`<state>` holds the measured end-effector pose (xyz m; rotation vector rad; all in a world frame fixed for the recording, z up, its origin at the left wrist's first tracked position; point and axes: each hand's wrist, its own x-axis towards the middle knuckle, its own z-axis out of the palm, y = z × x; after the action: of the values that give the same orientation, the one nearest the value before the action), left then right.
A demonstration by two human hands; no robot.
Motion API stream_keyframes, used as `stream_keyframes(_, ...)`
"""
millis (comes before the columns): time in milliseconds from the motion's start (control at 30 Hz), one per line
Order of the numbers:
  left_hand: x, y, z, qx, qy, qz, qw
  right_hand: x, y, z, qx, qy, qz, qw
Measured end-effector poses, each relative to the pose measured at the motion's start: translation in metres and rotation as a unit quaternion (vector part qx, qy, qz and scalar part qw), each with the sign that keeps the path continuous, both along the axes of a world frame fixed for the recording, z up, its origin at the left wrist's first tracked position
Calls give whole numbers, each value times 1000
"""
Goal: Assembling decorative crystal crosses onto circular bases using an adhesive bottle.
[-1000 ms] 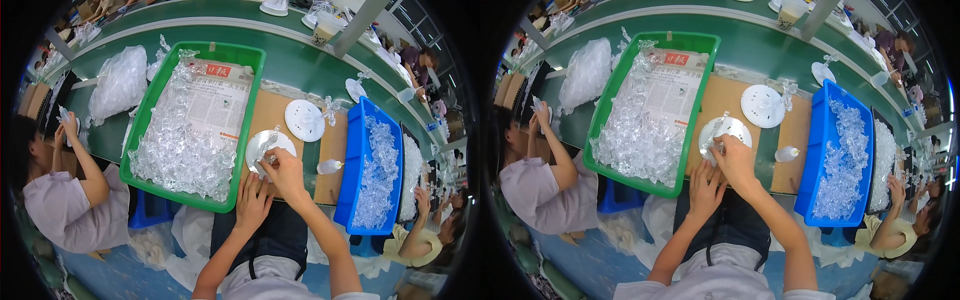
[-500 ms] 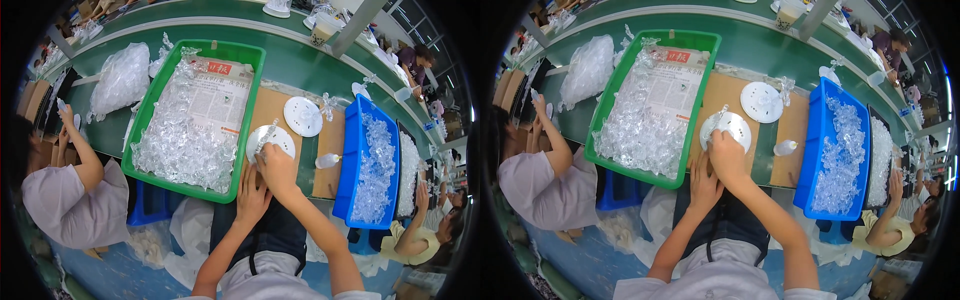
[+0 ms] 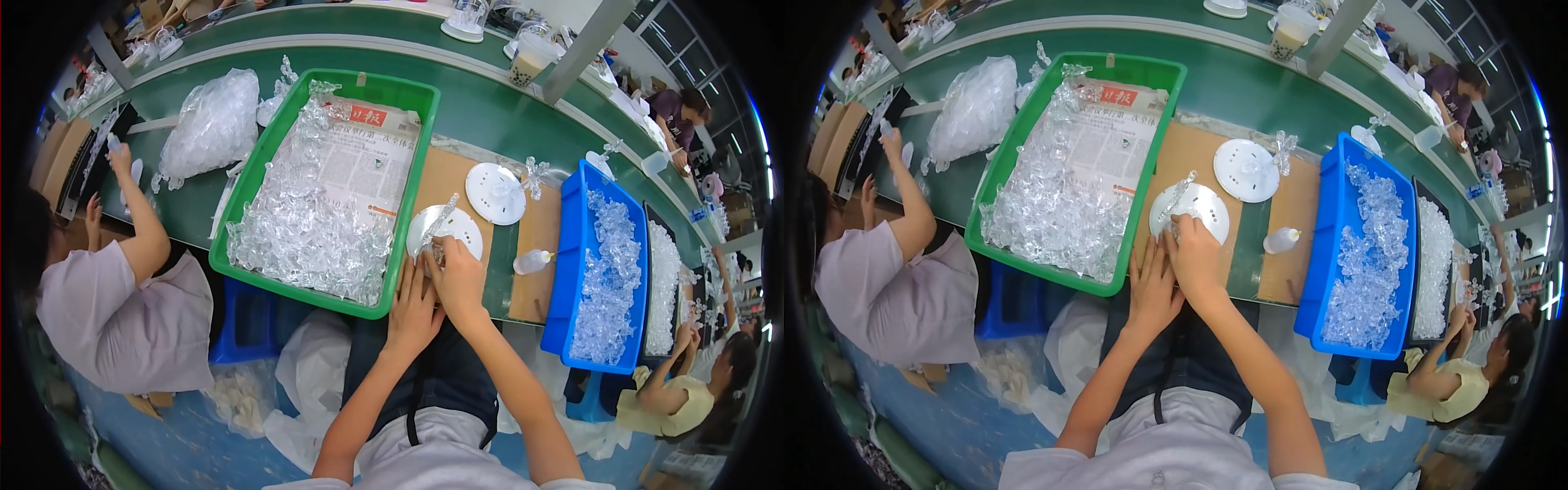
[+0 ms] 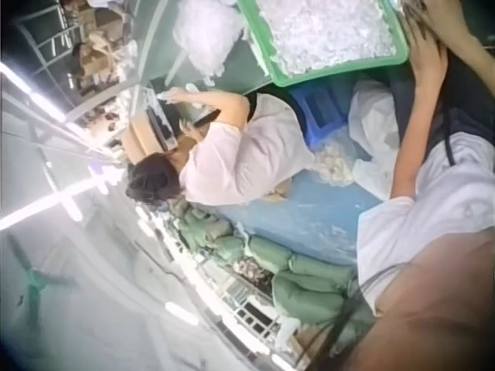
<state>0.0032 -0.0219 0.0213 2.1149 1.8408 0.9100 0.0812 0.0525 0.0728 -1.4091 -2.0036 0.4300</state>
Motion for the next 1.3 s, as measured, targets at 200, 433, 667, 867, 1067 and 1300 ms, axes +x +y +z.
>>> stream_keyframes(200, -1, 0, 4, 7, -1, 4, 1000, -4, -1, 5, 30, -32, 17, 999)
stream_keyframes(433, -4, 2, 9, 27, -20, -19, 999, -3, -2, 4, 25, -51, -13, 998)
stream_keyframes(667, -5, 6, -1, 14, 24, -1, 1000, -10, 2, -1, 6, -64, -5, 998)
stream_keyframes(867, 3, 2, -3, 22, -8, 2, 1000, -14, 3, -6, -12, -99, -30, 995)
stream_keyframes(1067, 4, 7, 0, 23, -7, -10, 1000, -8, 1, 0, -22, -75, -24, 997)
stream_keyframes(1300, -5, 5, -4, 19, 45, -16, 999, 90, -45, 80, 17, -65, 6, 998)
